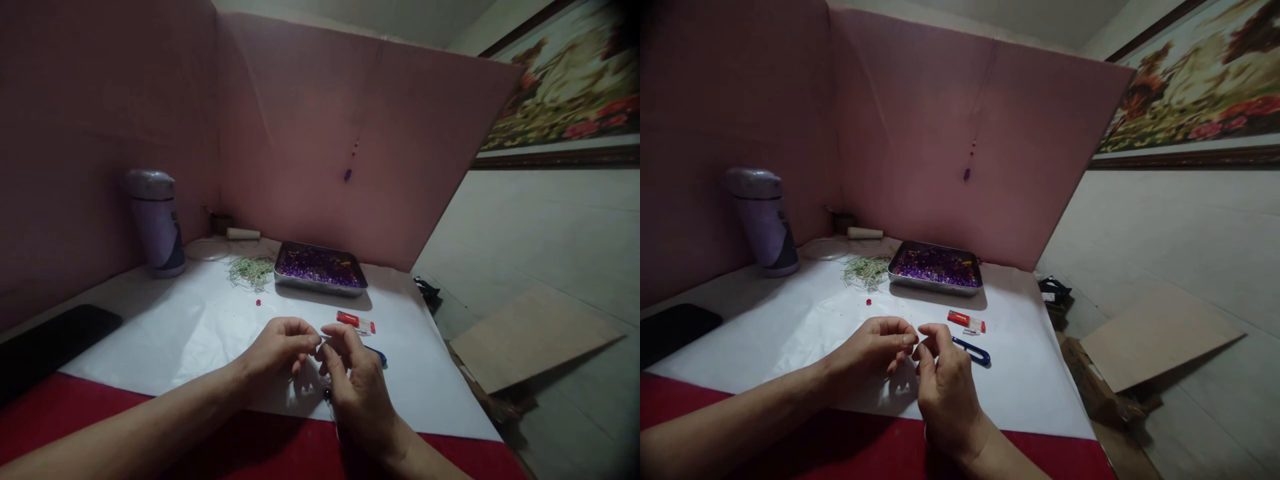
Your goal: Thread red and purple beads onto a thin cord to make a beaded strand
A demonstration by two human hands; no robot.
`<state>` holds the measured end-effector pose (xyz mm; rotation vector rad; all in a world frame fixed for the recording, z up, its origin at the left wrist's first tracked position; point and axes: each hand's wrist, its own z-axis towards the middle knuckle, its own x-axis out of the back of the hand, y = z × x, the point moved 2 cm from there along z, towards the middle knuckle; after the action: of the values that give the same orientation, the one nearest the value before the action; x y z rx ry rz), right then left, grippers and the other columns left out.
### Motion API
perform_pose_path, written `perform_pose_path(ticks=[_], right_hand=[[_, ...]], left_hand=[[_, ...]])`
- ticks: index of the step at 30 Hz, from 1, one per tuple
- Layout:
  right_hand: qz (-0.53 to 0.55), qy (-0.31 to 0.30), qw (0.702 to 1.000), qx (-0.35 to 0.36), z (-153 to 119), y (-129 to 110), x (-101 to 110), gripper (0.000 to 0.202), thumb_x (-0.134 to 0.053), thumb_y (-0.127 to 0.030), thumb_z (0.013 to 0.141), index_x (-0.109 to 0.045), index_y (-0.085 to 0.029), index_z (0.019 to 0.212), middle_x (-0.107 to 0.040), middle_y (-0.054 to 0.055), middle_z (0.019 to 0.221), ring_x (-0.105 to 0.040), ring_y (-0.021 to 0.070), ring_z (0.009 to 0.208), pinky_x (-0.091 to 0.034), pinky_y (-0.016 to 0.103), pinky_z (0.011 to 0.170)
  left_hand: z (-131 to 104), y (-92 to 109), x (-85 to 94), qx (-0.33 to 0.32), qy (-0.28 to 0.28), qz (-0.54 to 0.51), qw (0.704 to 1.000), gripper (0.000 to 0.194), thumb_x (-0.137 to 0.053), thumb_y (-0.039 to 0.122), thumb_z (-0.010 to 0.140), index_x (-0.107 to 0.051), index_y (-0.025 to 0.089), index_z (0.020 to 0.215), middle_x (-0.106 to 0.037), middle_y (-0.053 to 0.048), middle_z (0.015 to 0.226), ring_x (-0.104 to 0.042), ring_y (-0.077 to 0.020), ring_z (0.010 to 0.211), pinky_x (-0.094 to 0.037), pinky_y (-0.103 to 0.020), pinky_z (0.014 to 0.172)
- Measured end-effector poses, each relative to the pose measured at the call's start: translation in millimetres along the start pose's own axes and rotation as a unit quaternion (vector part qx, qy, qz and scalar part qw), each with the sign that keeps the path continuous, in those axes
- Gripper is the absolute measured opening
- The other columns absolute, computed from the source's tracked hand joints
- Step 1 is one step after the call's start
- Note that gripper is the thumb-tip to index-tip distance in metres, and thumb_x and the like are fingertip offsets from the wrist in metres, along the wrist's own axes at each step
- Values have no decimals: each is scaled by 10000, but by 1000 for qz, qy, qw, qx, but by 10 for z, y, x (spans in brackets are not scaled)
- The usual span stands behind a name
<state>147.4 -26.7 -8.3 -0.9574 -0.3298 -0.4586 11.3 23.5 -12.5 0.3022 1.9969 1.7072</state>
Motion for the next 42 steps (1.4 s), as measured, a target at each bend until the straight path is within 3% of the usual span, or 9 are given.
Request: perform_pose_path(ticks=[12,19,25,30,33,38,40,42], right_hand=[[-18,-6,1000,9,7,-37,14,204,-486,-146,845,-495,-174,1047,-658,5,698,-615,151,574,-448,238,531],[-7,-20,999,24,5,-49,18,103,-467,-138,873,-551,-196,886,-661,2,710,-608,137,581,-441,228,558],[-1,1,1000,15,9,-9,7,107,-472,-146,879,-569,-185,902,-669,18,754,-621,140,635,-453,228,579],[-23,18,999,29,12,-2,8,124,-473,-136,871,-589,-179,881,-670,18,743,-618,139,624,-450,230,589],[-46,16,997,55,12,-14,7,135,-469,-128,861,-596,-171,870,-665,24,723,-617,146,614,-446,233,581],[-54,5,997,61,6,-4,1,150,-456,-118,858,-595,-171,877,-664,26,722,-615,150,609,-441,237,579],[-46,2,998,52,3,3,-3,148,-457,-124,862,-595,-175,882,-663,21,721,-610,145,598,-440,235,572],[-39,1,998,39,1,2,-3,138,-461,-134,866,-593,-176,874,-654,15,701,-605,143,587,-443,237,570]], left_hand=[[-21,31,-12,16,10,22,1000,224,-720,315,616,-595,137,667,-530,37,489,-415,-68,433,-269,-216,473],[-27,25,-7,6,-9,12,1000,230,-737,320,611,-610,136,667,-524,35,472,-410,-66,429,-254,-209,467],[-19,39,4,-16,-6,-10,1000,197,-675,305,673,-617,118,683,-622,-34,655,-431,-66,482,-295,-212,487],[-12,48,2,-44,15,98,994,245,-646,369,702,-599,129,684,-544,7,574,-433,-89,478,-306,-223,469],[-65,90,-20,-130,53,240,961,236,-572,346,775,-592,139,663,-552,-1,611,-466,-114,564,-349,-241,531],[-134,127,-61,-260,65,452,851,153,-471,186,817,-551,158,689,-518,15,632,-425,-113,595,-328,-253,579],[-125,126,-53,-267,65,463,843,138,-465,155,804,-527,162,682,-504,22,630,-414,-109,588,-322,-249,571],[-107,127,-37,-254,65,447,855,147,-455,164,814,-519,163,681,-500,26,613,-413,-106,572,-323,-246,562]])
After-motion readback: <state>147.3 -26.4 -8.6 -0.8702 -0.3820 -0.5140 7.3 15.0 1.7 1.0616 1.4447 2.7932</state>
